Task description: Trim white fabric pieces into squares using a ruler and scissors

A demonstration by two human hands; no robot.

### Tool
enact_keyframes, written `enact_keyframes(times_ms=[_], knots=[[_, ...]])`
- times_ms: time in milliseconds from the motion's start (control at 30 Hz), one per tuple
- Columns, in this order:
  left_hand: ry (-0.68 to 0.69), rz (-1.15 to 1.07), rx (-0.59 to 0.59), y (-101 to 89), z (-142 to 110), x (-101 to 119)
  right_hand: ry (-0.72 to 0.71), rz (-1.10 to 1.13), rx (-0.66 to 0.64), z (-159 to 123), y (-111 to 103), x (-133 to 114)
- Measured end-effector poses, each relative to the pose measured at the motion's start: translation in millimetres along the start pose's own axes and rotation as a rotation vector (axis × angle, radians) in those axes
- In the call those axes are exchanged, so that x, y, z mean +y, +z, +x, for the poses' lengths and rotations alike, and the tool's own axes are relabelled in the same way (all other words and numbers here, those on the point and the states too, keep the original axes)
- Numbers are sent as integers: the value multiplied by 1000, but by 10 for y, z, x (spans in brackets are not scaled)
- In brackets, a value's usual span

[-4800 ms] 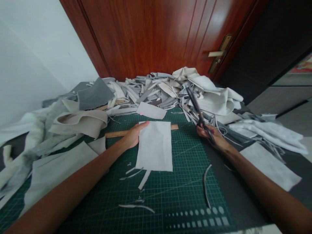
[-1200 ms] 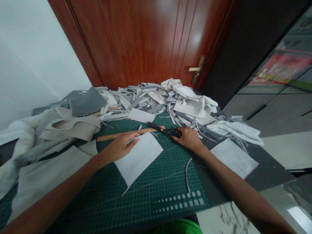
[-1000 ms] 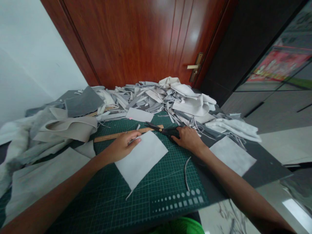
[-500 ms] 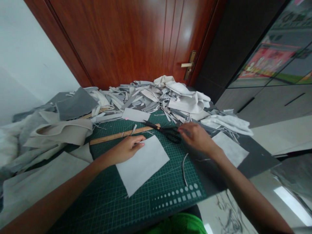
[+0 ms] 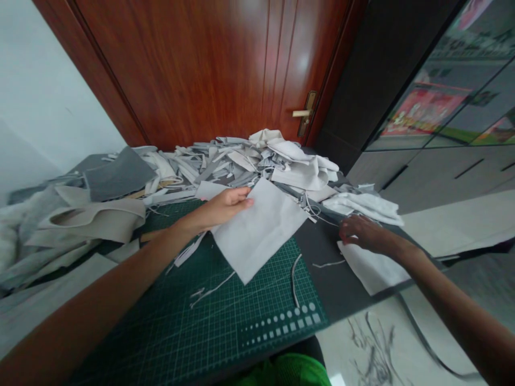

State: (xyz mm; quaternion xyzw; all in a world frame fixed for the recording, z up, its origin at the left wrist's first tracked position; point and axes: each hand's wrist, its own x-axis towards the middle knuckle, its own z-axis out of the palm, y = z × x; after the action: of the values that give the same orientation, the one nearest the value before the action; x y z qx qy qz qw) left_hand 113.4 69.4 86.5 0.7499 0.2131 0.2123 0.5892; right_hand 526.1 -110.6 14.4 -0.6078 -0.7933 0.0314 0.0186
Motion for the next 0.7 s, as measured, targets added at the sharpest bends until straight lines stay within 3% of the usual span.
enact_keyframes(times_ms=[100, 200, 333, 433, 533, 633, 700], knots=[[70, -18, -100, 280, 311, -76, -4, 57, 1, -118, -8, 73], [94, 21, -189, 607, 574, -156, 57, 181, 107, -341, -138, 192], [39, 163, -158, 1149, 930, -233, 107, 385, 250, -558, -594, 271], [22, 207, -120, 1437, 1100, -244, 76, 490, 443, -495, -981, 106], [54, 182, -86, 1436, 998, -163, 43, 651, 631, -209, -1201, -300], [-23, -257, -254, 1188, 592, -34, -40, 639, 463, 224, -1199, -825], [-43, -378, -326, 992, 221, 24, -73, 584, 430, 525, -1105, -1172]])
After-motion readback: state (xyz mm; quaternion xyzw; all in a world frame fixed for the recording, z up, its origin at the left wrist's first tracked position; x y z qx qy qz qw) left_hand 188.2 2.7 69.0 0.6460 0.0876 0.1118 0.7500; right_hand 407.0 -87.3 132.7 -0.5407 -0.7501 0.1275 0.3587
